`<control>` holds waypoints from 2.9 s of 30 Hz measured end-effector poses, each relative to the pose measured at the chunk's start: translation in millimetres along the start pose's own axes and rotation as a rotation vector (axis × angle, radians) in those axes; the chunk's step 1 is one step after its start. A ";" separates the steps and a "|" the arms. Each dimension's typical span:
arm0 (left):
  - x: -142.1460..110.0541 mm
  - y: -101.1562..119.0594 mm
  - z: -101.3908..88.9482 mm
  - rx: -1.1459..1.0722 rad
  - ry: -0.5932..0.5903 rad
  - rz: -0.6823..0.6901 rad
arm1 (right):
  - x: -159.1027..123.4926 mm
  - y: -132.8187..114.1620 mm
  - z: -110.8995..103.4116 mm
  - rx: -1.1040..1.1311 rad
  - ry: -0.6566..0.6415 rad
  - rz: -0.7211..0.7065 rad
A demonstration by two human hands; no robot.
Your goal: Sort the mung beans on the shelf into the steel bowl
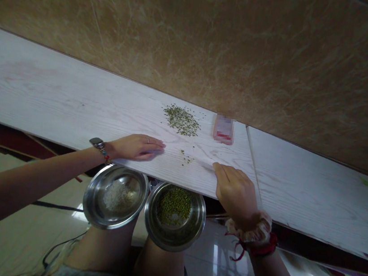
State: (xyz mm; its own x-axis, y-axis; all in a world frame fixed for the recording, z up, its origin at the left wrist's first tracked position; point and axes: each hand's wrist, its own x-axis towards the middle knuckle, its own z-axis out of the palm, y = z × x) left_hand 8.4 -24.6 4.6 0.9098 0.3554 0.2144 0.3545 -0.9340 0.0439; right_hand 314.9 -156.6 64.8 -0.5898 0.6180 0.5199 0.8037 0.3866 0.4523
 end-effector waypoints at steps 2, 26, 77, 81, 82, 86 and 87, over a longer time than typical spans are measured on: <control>0.2 0.9 -0.8 0.001 0.004 -0.005 | 1.9 -0.2 1.4 -0.016 0.003 0.002; -0.2 1.1 0.7 -0.010 0.018 -0.028 | -5.4 -5.4 -14.5 0.095 -0.027 -0.046; -0.1 2.1 -0.9 -0.029 0.003 -0.060 | 0.5 -8.0 -9.0 0.081 -0.012 -0.046; -0.2 2.0 -0.3 -0.025 0.002 -0.060 | -0.8 2.4 2.0 0.033 0.007 -0.026; -0.2 2.0 -0.3 -0.021 0.004 -0.060 | -1.1 3.5 3.0 0.032 0.015 -0.021; 0.1 2.4 -0.6 -0.015 0.011 -0.057 | -0.8 0.1 2.6 0.055 0.032 -0.013; 0.0 2.6 -0.7 -0.017 0.012 -0.057 | 0.1 -1.7 2.7 0.064 0.031 -0.011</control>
State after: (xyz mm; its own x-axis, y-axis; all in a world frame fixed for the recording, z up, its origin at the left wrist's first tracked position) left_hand 9.2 -27.0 5.4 0.8853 0.4079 0.2232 0.4022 -0.9127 0.0726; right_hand 313.7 -155.4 62.1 -0.6002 0.5921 0.5378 0.7998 0.4371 0.4114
